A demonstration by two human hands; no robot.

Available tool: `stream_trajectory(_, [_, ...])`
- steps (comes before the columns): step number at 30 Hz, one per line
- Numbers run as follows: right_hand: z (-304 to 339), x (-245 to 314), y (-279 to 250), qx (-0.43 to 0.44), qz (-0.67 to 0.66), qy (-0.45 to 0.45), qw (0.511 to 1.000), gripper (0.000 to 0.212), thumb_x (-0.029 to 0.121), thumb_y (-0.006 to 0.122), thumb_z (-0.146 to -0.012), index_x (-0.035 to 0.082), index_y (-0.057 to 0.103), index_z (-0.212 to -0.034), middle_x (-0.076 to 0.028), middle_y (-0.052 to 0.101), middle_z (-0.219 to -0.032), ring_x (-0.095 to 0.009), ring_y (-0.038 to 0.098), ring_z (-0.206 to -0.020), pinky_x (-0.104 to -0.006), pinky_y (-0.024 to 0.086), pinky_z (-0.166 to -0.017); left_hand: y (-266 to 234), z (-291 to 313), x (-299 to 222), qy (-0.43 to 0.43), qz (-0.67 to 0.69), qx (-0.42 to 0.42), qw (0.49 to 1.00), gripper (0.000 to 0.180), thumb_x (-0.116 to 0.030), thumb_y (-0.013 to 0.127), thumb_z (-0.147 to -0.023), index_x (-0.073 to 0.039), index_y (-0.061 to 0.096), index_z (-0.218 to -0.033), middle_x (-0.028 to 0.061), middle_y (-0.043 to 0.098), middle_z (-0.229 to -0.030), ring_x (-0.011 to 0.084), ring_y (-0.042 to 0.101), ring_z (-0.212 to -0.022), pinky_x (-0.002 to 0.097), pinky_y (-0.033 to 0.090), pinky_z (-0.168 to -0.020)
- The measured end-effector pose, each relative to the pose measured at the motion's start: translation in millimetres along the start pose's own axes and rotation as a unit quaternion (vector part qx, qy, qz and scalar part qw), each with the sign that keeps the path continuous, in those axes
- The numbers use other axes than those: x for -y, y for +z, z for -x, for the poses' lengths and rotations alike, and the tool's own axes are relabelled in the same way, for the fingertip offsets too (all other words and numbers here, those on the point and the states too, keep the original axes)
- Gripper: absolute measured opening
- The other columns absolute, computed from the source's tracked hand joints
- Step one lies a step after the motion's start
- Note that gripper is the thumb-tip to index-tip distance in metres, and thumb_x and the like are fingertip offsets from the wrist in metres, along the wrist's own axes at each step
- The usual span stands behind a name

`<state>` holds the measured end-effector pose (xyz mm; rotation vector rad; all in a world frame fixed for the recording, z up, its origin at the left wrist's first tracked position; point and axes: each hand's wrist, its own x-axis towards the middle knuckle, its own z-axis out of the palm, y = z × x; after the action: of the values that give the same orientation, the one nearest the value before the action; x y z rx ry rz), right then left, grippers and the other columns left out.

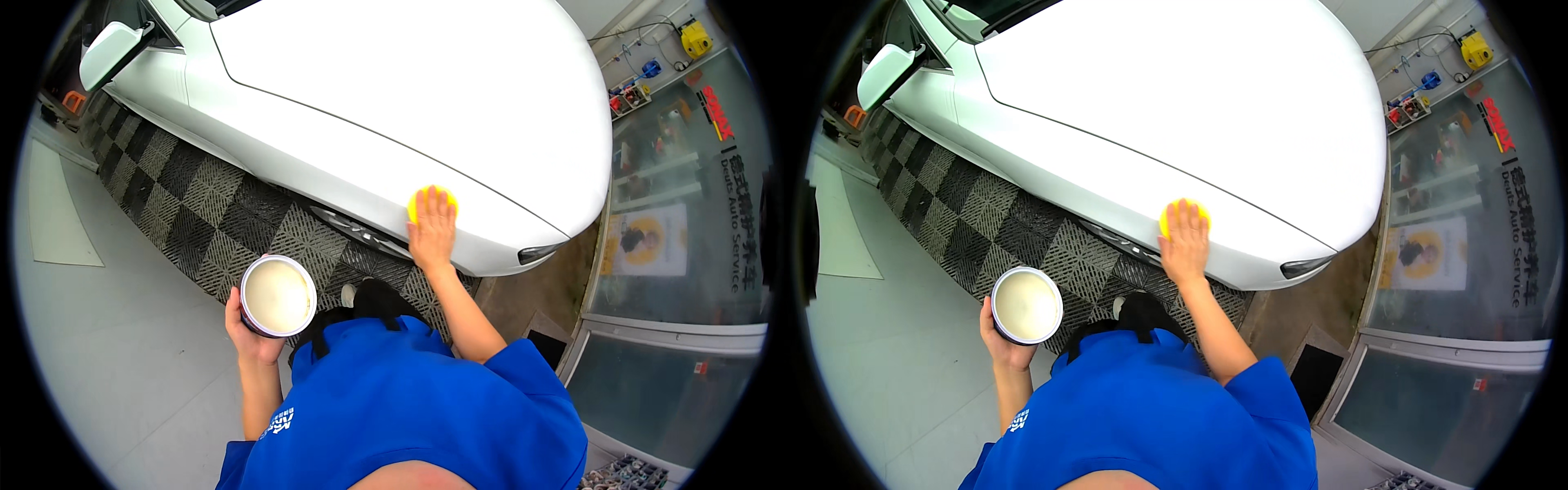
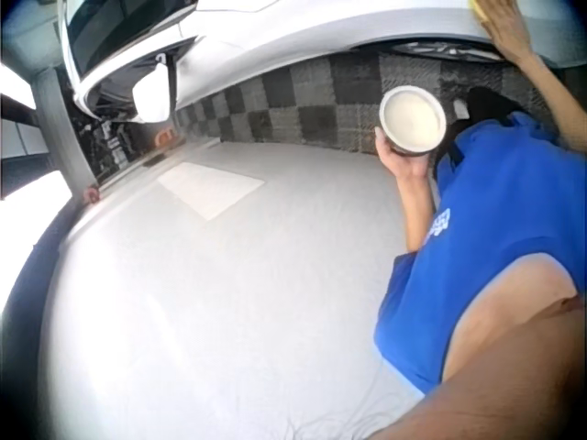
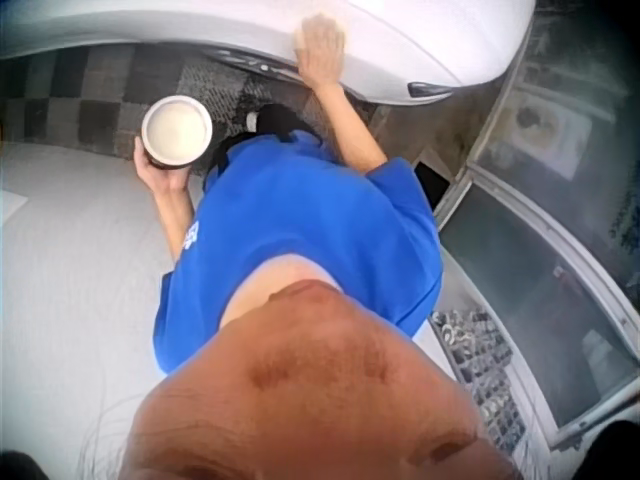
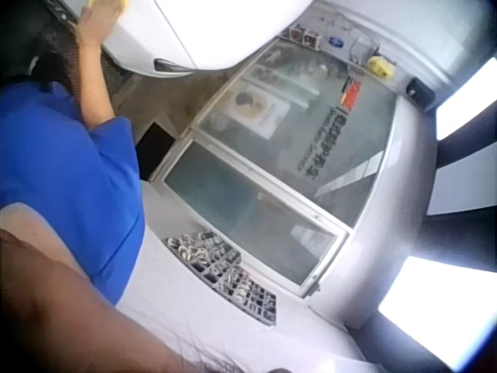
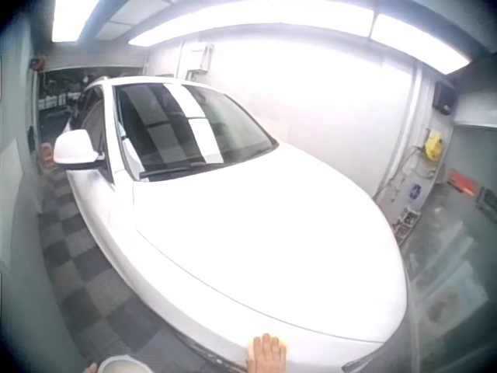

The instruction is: The person applies a white paste to the hood and front bumper of a white car using a yellow sponge. They hold a container of the paste in their left hand and rub the sponge in circular motions across the car's surface.

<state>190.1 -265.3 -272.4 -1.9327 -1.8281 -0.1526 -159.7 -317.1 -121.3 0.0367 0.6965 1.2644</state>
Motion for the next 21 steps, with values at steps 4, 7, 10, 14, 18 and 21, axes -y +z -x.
stream_trajectory(4, [-63.0,12.3,-8.9,-0.093,0.002,0.078,0.993,0.066,0.036,0.043,-0.104,0.008,0.028,-0.161,-0.015,0.021,-0.168,-0.04,0.016,-0.155,-0.0568,0.009,-0.124,8.7,-1.7,-7.7,0.029,-0.016,-0.028,0.999,0.056,-0.047,0.046,-0.102,-0.004,0.059,-0.135,0.0138,0.063,-0.135,0.0319,0.061,-0.123,0.0499,0.051,-0.103])
stream_trajectory(7, [-70.5,42.0,-1.3,-0.029,-0.018,0.029,0.999,0.068,0.037,0.047,-0.102,0.008,0.028,-0.161,-0.015,0.022,-0.168,-0.038,0.018,-0.155,-0.0551,0.01,-0.124,15.1,-15.9,-10.3,0.003,-0.006,0.068,0.998,0.065,-0.043,0.041,-0.102,0.0,0.041,-0.151,0.016,0.052,-0.149,0.0319,0.051,-0.136,0.0481,0.043,-0.112])
stream_trajectory(10, [-21.0,27.7,3.8,0.044,0.002,-0.018,0.999,0.07,0.04,0.051,-0.099,0.01,0.032,-0.16,-0.014,0.027,-0.167,-0.034,0.022,-0.155,-0.0518,0.012,-0.124,16.6,-18.3,-18.9,0.008,-0.002,0.064,0.998,0.067,-0.043,0.041,-0.102,0.0,0.039,-0.153,0.0164,0.049,-0.151,0.0324,0.048,-0.139,0.0485,0.04,-0.114])
stream_trajectory(14, [-68.2,25.0,-2.7,-0.09,0.01,0.095,0.991,0.071,0.035,0.048,-0.101,0.007,0.025,-0.161,-0.014,0.02,-0.169,-0.038,0.012,-0.156,-0.0535,0.007,-0.125,10.7,-34.7,-41.4,0.007,0.007,0.063,0.998,0.067,-0.044,0.042,-0.101,-0.001,0.039,-0.153,0.0161,0.047,-0.153,0.0327,0.047,-0.14,0.0488,0.04,-0.115])
stream_trajectory(18, [-71.5,91.0,26.4,-0.023,-0.002,0.046,0.999,0.07,0.04,0.046,-0.102,0.008,0.026,-0.161,-0.013,0.022,-0.168,-0.036,0.017,-0.156,-0.0546,0.01,-0.124,11.0,-70.1,-77.3,-0.04,-0.007,0.115,0.993,0.072,-0.046,0.044,-0.1,-0.001,0.033,-0.156,0.0168,0.045,-0.154,0.0341,0.046,-0.141,0.0498,0.039,-0.116])
stream_trajectory(21, [-43.0,85.9,35.1,-0.02,0.022,0.058,0.998,0.07,0.039,0.046,-0.102,0.006,0.026,-0.161,-0.014,0.024,-0.168,-0.036,0.018,-0.155,-0.0546,0.01,-0.124,-20.4,-88.2,-124.0,-0.049,-0.002,0.112,0.992,0.077,-0.052,0.047,-0.097,-0.004,0.034,-0.155,0.027,0.036,-0.157,0.0429,0.035,-0.147,0.058,0.034,-0.118])
